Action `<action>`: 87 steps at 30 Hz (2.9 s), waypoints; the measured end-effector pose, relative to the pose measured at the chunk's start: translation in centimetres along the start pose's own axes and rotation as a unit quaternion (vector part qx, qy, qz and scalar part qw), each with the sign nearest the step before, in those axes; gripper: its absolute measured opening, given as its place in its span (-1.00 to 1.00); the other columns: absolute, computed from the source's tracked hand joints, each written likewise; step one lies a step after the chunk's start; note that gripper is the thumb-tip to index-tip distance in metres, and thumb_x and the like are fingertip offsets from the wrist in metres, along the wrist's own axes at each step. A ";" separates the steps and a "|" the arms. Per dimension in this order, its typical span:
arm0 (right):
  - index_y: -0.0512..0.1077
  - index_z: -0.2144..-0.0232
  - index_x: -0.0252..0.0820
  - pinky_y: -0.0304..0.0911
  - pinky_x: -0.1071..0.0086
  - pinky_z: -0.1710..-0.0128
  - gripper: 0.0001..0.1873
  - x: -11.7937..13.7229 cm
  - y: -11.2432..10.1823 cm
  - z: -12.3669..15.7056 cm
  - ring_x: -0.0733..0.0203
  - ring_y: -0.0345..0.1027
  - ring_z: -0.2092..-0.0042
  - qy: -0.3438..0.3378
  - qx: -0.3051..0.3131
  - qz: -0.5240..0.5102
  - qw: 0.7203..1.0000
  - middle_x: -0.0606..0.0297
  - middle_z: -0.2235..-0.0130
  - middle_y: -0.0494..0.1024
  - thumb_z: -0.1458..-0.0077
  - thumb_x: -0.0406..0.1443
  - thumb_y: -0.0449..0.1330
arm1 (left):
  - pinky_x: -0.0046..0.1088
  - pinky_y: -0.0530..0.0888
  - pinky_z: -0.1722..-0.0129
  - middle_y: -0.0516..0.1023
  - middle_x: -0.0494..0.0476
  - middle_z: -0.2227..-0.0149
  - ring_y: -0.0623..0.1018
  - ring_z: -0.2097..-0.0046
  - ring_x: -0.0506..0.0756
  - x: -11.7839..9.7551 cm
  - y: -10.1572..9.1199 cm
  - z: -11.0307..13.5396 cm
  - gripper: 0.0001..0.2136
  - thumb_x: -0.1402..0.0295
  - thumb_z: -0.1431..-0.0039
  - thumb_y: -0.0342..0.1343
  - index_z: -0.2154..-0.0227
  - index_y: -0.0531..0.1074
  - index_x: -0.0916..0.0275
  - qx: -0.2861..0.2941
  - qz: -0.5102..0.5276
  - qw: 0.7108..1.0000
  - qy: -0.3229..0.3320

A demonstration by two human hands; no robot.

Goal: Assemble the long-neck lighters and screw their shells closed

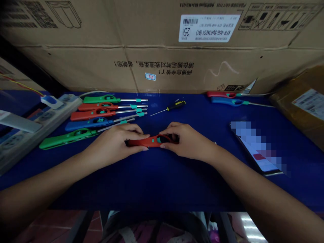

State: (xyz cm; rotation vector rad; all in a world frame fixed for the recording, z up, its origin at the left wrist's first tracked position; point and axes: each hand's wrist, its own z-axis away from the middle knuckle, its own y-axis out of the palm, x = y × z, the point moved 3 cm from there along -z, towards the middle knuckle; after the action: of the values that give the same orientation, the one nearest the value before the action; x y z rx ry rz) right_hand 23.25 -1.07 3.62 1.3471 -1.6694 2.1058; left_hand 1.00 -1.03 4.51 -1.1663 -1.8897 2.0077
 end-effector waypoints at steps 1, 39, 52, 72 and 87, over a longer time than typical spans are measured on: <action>0.58 -0.01 -0.11 0.33 0.36 0.35 -0.64 0.0 0.0 0.0 0.30 0.38 0.34 -0.007 0.002 0.004 1.000 0.24 0.18 0.53 -0.15 -0.21 0.31 | -0.40 0.44 0.21 0.58 -0.02 0.13 0.59 0.16 0.08 -0.1 0.0 0.0 -0.75 0.32 -0.15 0.35 0.09 0.63 0.02 -0.003 0.007 1.000 -0.001; 0.52 0.10 -0.24 0.45 0.21 0.14 -0.69 1.3 0.3 0.7 0.09 0.51 0.15 -0.184 -0.008 0.246 0.952 0.08 0.09 0.56 -0.41 -0.23 0.01 | -0.37 0.50 0.12 0.55 0.12 0.17 0.55 0.11 0.10 -0.7 1.0 0.2 -0.74 0.25 -0.46 -0.03 0.04 0.49 0.26 -0.026 -0.096 0.985 0.140; 0.55 0.17 -0.21 0.38 0.28 0.23 -0.76 0.5 -1.9 1.0 0.12 0.51 0.25 -0.118 -0.033 0.235 0.964 0.16 0.24 0.60 -0.33 -0.21 0.13 | -0.34 0.51 0.13 0.55 0.16 0.16 0.56 0.12 0.12 -0.5 -0.4 0.1 -0.76 0.30 -0.44 -0.02 0.03 0.50 0.26 -0.058 -0.075 0.988 0.122; 0.33 -0.25 -0.20 0.43 0.18 0.06 -0.54 1.0 -1.3 0.8 0.04 0.51 0.04 -0.158 -0.018 0.211 0.964 0.05 -0.01 0.55 -0.40 -0.17 0.03 | -0.48 0.55 0.41 0.63 0.14 0.24 0.56 0.40 -0.01 -0.3 0.2 -0.5 -0.69 0.21 -0.34 0.13 -0.03 0.50 0.26 -0.040 0.346 0.937 -0.035; 0.48 -0.06 -0.30 0.47 0.21 0.10 -0.66 2.1 0.4 1.0 0.06 0.56 0.10 -0.197 -0.030 0.173 0.965 0.07 0.08 0.63 -0.39 -0.25 0.04 | -0.52 0.57 -0.01 0.64 0.13 0.04 0.64 0.07 0.03 -1.6 0.3 0.7 -0.77 0.44 -0.34 0.15 -0.01 0.54 0.25 -0.154 0.111 0.965 0.181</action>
State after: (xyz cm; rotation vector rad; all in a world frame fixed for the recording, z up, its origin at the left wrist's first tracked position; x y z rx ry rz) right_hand 22.39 -2.90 4.79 1.6411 -2.2522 2.0249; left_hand 1.81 -2.59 4.90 -1.7558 -1.9892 1.4799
